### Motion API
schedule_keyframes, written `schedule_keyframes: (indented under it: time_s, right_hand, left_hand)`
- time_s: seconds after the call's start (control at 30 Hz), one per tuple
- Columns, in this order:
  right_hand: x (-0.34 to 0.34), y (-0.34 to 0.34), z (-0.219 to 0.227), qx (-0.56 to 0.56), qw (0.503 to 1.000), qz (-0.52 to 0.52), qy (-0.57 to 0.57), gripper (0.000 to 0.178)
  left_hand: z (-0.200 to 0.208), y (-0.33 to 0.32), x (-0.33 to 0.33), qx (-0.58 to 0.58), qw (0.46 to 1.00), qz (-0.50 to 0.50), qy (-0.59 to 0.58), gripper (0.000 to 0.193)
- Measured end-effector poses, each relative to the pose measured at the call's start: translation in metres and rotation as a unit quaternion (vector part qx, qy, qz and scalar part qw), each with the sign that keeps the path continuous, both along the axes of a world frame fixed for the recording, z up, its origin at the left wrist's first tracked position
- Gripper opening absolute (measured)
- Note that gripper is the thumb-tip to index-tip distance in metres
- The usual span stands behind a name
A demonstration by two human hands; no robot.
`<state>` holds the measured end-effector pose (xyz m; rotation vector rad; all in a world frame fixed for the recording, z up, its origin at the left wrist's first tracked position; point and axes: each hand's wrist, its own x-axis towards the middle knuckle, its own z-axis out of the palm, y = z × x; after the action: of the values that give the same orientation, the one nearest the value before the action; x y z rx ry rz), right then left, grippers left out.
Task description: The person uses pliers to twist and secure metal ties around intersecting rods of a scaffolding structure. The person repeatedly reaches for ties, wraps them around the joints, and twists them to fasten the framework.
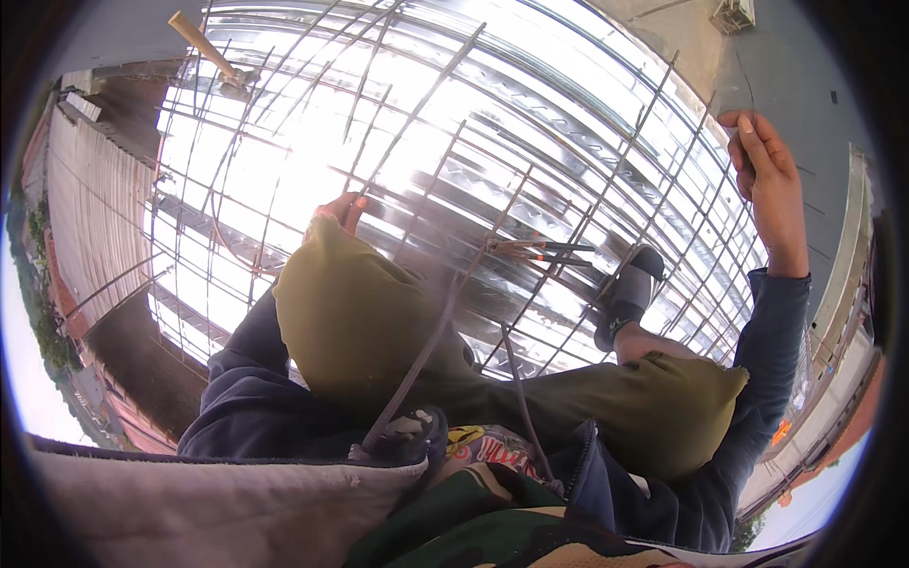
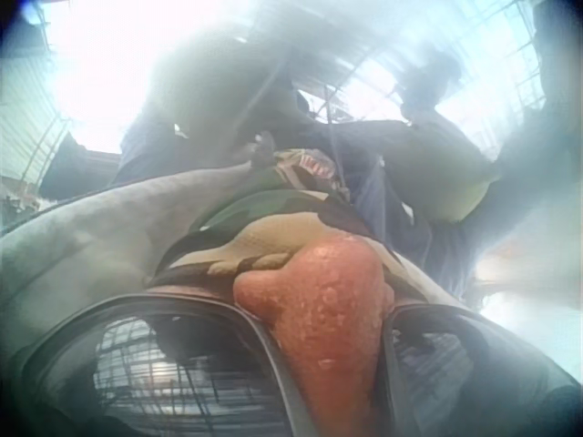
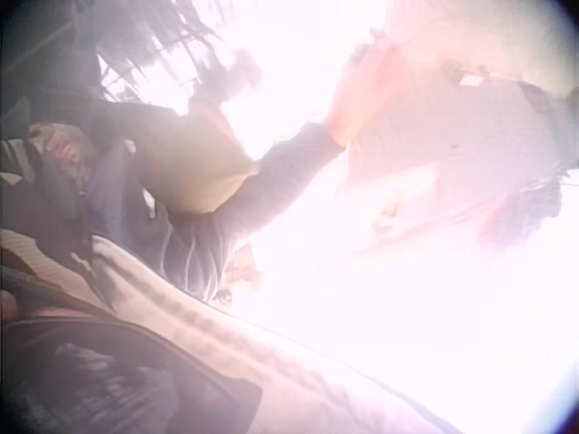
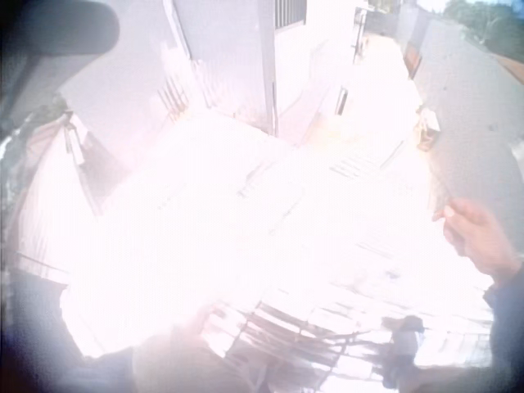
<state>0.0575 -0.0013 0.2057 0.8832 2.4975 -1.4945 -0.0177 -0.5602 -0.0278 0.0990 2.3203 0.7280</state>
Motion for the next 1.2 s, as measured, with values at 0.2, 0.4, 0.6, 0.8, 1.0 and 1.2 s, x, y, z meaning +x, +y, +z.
schedule_keyframes:
  time_s: [0.2, 0.4, 0.6, 0.8, 1.0, 1.2]
  right_hand:
    - [0.125, 0.023, 0.061, 0.121, 0.974, -0.182, -0.067, 0.03]
    - [0.093, 0.001, 0.084, 0.171, 0.971, -0.138, -0.096, 0.038]
    - [0.026, -0.001, 0.003, 0.195, 0.98, 0.032, 0.01, 0.034]
    - [0.02, -0.033, -0.137, 0.015, 0.996, -0.089, 0.021, 0.022]
    - [0.022, -0.088, -0.252, -0.07, 0.995, -0.074, -0.004, 0.028]
    - [0.023, -0.063, -0.299, -0.034, 0.998, -0.037, -0.032, 0.044]
  left_hand:
    - [0.053, -0.078, -0.035, 0.207, 0.966, -0.151, -0.033, 0.035]
    - [0.045, 0.05, -0.116, 0.216, 0.964, -0.149, -0.048, 0.036]
    - [0.025, 0.221, -0.181, 0.203, 0.944, -0.261, -0.016, 0.042]
    - [0.028, 0.334, -0.121, 0.221, 0.944, -0.237, -0.059, 0.042]
    - [-0.066, 0.362, -0.079, 0.112, 0.941, -0.21, 0.239, 0.042]
    - [-0.074, 0.337, -0.044, 0.141, 0.953, -0.179, 0.201, 0.043]
